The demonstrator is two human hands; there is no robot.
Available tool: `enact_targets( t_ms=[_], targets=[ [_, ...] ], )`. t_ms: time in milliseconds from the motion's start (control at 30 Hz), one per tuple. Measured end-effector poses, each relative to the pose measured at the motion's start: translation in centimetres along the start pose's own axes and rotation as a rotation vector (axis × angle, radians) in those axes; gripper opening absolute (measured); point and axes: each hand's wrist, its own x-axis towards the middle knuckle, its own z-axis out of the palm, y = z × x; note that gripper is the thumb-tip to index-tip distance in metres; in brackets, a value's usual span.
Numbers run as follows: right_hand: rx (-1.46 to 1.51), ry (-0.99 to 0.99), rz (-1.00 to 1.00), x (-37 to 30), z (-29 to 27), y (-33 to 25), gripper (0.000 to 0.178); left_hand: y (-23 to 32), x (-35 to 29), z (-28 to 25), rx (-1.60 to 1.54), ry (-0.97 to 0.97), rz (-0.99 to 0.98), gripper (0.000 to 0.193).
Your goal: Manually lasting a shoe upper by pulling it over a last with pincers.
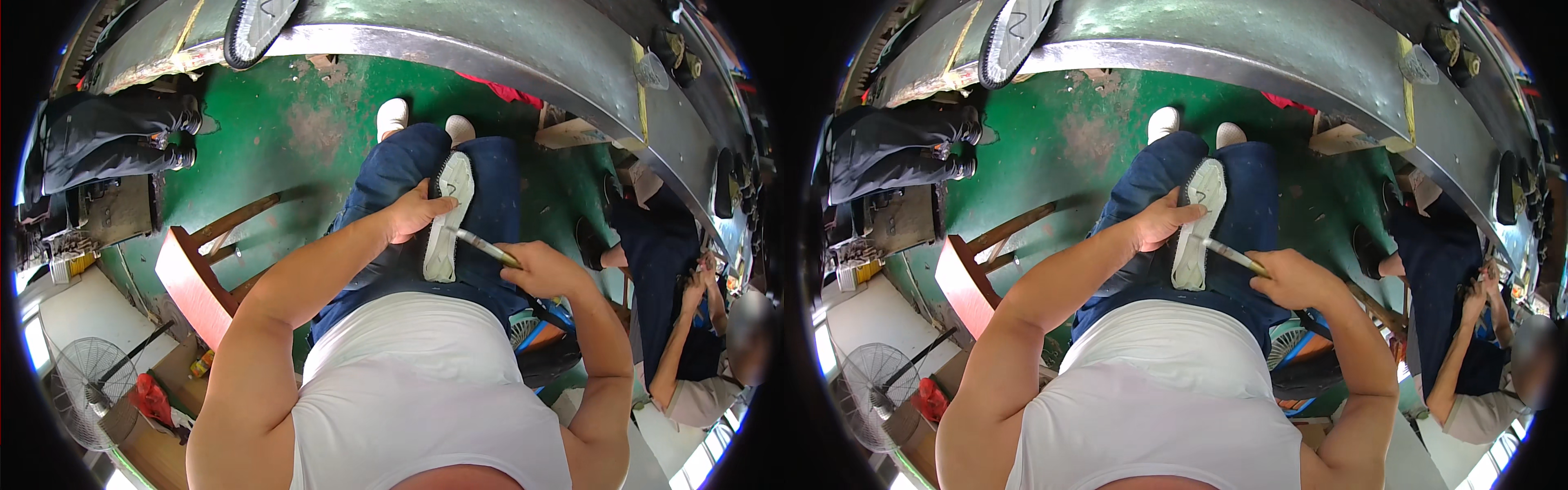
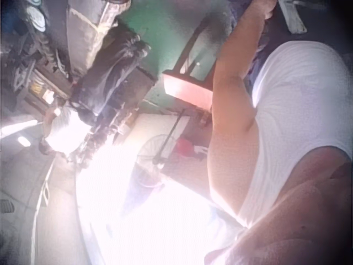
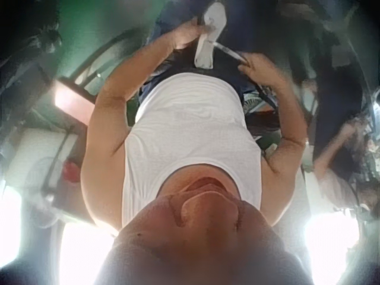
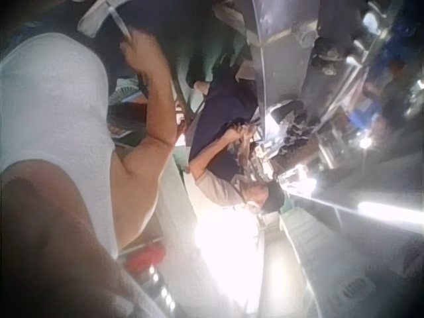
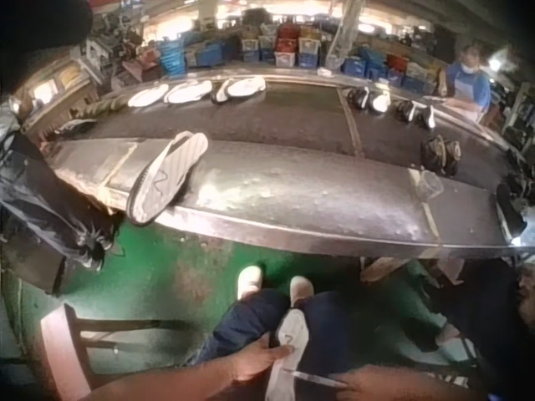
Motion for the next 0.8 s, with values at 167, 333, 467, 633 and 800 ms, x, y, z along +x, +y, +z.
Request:
enact_targets(
  t_ms=[167, 333, 467, 633, 800],
  targets=[
    [-0.364, 0.372, -0.185, 0.7, 4.9, -0.1, 0.048, -0.3, 0.3, 0.1, -0.004, 0.009, -0.029, 0.102],
    [-0.282, 0.322, -0.007, 2.0, 6.9, 1.5, 0.037, 0.3, -0.6, 0.4, -0.090, 0.026, -0.052, 0.084],
    [0.035, 0.308, 0.085, -0.3, 8.0, 1.8, 0.030, -0.4, -0.9, 0.7, 0.077, -0.005, 0.046, 0.088],
    [-0.003, 0.264, 0.142, -0.1, 7.9, 2.8, 0.023, -1.3, -4.8, 2.6, 0.341, 0.024, 0.131, 0.094],
    [-0.400, 0.496, 0.000, -2.1, 10.8, 1.5, 0.022, -3.1, -3.5, 2.8, 0.189, 0.113, 0.166, 0.089]
  ],
)
